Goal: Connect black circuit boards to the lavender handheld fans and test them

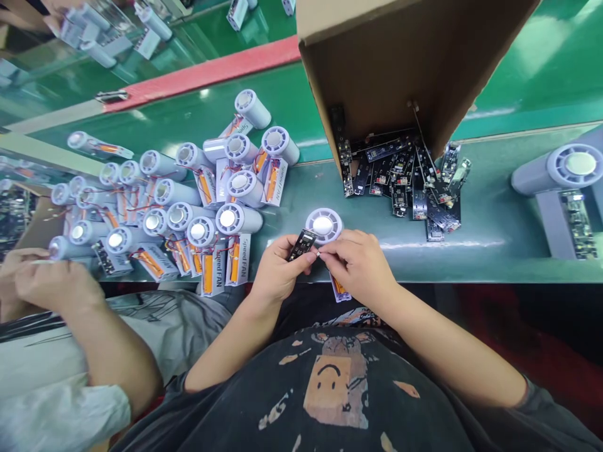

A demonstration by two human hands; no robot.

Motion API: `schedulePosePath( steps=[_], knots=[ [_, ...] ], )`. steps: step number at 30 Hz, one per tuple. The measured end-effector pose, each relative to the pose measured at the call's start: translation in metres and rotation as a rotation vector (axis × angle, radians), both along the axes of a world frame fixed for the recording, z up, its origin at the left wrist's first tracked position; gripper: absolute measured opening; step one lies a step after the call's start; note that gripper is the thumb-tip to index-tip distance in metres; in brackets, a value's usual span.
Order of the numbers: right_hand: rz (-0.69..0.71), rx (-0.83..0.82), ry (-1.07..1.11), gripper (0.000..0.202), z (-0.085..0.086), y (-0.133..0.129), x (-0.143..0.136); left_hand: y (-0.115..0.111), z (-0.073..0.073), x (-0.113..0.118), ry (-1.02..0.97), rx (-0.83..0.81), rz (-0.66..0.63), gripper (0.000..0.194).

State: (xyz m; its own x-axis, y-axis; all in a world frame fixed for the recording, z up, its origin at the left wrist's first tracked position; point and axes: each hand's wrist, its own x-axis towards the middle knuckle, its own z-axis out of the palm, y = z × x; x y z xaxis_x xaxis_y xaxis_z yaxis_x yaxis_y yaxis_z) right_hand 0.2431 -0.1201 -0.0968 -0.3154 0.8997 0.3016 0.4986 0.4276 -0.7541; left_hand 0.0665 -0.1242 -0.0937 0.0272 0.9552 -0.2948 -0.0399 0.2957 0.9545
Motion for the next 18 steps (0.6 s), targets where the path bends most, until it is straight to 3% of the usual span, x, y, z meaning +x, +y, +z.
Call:
schedulePosePath(
  steps=[9, 14, 18],
  knots=[
    [-0.006, -0.043, 0.073, 0.019, 0.001, 0.000, 0.000, -0.007, 0.001, -0.012, -0.142, 0.130, -0.069, 0.037],
    [-0.019, 0.021, 0.042, 0.020, -0.001, -0.001, 0.000, -0.015, 0.011, -0.024, -0.154, 0.059, -0.129, 0.036],
    [-0.029, 0.053, 0.017, 0.021, -0.002, -0.001, -0.002, -0.018, 0.013, -0.028, -0.324, 0.003, -0.091, 0.035]
  ],
)
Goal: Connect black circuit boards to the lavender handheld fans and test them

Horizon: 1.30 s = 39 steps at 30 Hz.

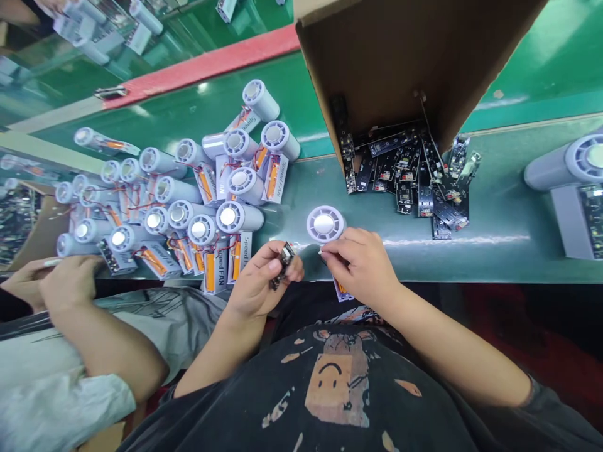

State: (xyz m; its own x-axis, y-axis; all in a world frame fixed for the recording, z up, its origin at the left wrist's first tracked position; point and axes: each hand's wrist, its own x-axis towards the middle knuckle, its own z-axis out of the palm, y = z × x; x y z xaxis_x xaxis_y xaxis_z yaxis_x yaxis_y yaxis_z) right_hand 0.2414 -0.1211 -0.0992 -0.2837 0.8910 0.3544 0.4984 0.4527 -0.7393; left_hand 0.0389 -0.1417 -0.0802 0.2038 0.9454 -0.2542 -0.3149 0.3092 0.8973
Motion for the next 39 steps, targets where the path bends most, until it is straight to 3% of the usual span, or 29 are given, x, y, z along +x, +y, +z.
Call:
schedulePosePath(
  steps=[4, 8, 14, 22, 27, 33, 36, 39],
  knots=[
    [0.005, 0.024, -0.013, 0.019, 0.001, 0.000, -0.001, 0.003, 0.001, 0.005, -0.127, -0.039, -0.001, 0.041],
    [0.001, 0.042, -0.014, 0.016, 0.002, 0.000, -0.001, 0.002, 0.002, 0.014, -0.284, -0.142, -0.054, 0.032],
    [-0.012, 0.053, -0.022, 0.015, 0.001, -0.001, -0.002, -0.006, -0.009, 0.013, -0.250, -0.038, -0.118, 0.066],
    [0.004, 0.049, 0.053, 0.012, -0.003, 0.000, -0.003, 0.000, -0.012, 0.007, -0.282, 0.124, -0.031, 0.022],
    [0.003, 0.049, 0.051, 0.011, -0.002, 0.001, -0.003, -0.002, -0.008, 0.005, -0.375, 0.050, -0.074, 0.034],
    [0.000, 0.051, 0.034, 0.012, -0.003, 0.001, -0.002, -0.003, -0.008, 0.004, -0.461, 0.240, -0.259, 0.029],
    [0.003, 0.062, 0.036, 0.013, -0.003, 0.001, -0.001, 0.000, -0.007, 0.006, -0.399, 0.193, -0.182, 0.025],
    [0.003, 0.071, 0.040, 0.013, -0.003, 0.002, -0.002, 0.003, -0.005, 0.008, -0.357, -0.010, -0.044, 0.028]
  ],
)
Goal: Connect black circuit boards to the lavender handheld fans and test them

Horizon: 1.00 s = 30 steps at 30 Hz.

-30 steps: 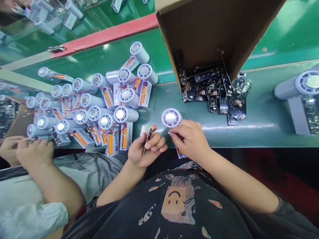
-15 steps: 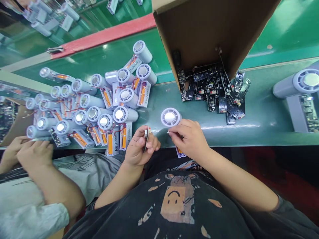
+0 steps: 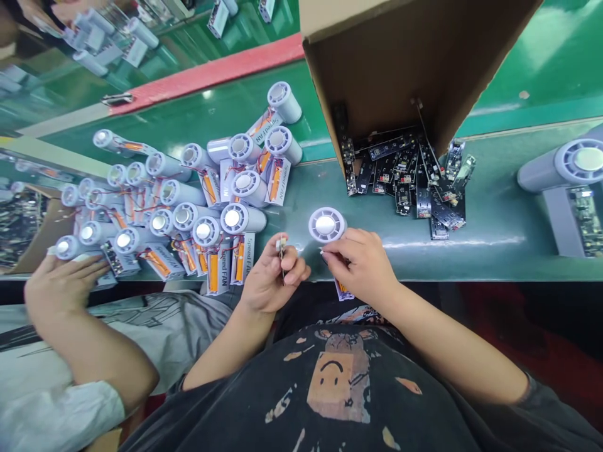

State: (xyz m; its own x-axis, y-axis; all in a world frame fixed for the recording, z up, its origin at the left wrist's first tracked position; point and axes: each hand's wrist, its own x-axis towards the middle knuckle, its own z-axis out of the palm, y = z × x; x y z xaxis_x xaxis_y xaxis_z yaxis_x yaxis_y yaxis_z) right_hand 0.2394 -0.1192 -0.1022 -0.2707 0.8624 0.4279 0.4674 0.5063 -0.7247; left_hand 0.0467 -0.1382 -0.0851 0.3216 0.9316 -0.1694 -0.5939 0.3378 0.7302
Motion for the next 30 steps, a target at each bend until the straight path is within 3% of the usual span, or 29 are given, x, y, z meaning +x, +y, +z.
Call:
schedulePosePath(
  steps=[4, 9, 15, 19, 25, 30],
  knots=[
    [0.000, -0.011, -0.012, 0.013, 0.001, 0.000, -0.001, 0.002, -0.001, -0.001, -0.014, -0.076, 0.009, 0.045],
    [-0.001, 0.001, -0.026, 0.014, 0.001, -0.001, -0.002, 0.002, -0.003, 0.000, 0.131, -0.043, 0.000, 0.032],
    [0.001, -0.015, -0.027, 0.013, 0.001, -0.001, -0.001, 0.000, -0.004, -0.001, 0.284, 0.128, 0.024, 0.047],
    [0.003, -0.017, -0.023, 0.014, 0.001, 0.000, -0.002, -0.002, -0.010, -0.004, 0.303, 0.202, -0.004, 0.026],
    [-0.005, -0.014, -0.060, 0.016, 0.002, -0.002, -0.002, -0.005, -0.013, -0.003, 0.571, 0.272, 0.117, 0.033],
    [-0.038, 0.033, -0.149, 0.019, 0.003, -0.004, -0.003, -0.003, -0.007, -0.002, 0.660, 0.155, 0.057, 0.026]
  ],
)
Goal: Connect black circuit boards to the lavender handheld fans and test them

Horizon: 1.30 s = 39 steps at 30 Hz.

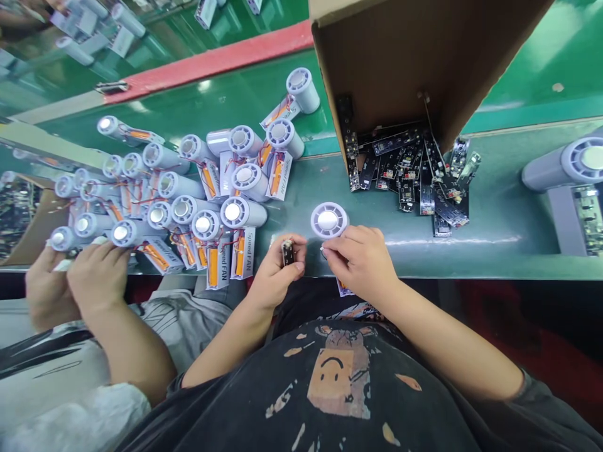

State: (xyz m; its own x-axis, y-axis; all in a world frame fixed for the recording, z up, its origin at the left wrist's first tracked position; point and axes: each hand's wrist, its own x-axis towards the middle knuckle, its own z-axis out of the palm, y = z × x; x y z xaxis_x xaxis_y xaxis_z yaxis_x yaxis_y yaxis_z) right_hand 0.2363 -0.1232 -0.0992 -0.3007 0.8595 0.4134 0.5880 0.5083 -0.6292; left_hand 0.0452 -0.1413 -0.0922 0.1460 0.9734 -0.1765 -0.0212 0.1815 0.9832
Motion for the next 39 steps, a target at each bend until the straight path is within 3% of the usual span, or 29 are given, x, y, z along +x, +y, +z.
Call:
schedulePosePath(
  steps=[9, 16, 19, 28, 34, 39],
  knots=[
    [-0.015, 0.165, -0.147, 0.023, 0.003, -0.002, -0.002, 0.016, 0.010, 0.015, 0.274, 0.006, -0.029, 0.025],
    [0.041, 0.071, 0.044, 0.020, -0.003, 0.002, -0.001, 0.028, 0.009, 0.008, 0.025, -0.188, -0.195, 0.035],
    [0.053, 0.057, 0.054, 0.021, -0.006, 0.004, -0.001, 0.028, 0.010, 0.006, 0.005, -0.224, -0.216, 0.040],
    [-0.030, 0.184, -0.072, 0.023, 0.000, 0.003, -0.003, -0.002, 0.002, 0.003, -0.162, -0.232, -0.176, 0.039],
    [-0.035, 0.210, -0.093, 0.024, 0.001, 0.002, -0.007, -0.004, 0.005, 0.005, 0.208, -0.042, -0.114, 0.022],
    [-0.030, 0.196, -0.097, 0.025, -0.001, 0.001, -0.008, -0.006, 0.005, 0.007, 0.369, 0.057, -0.172, 0.027]
  ],
)
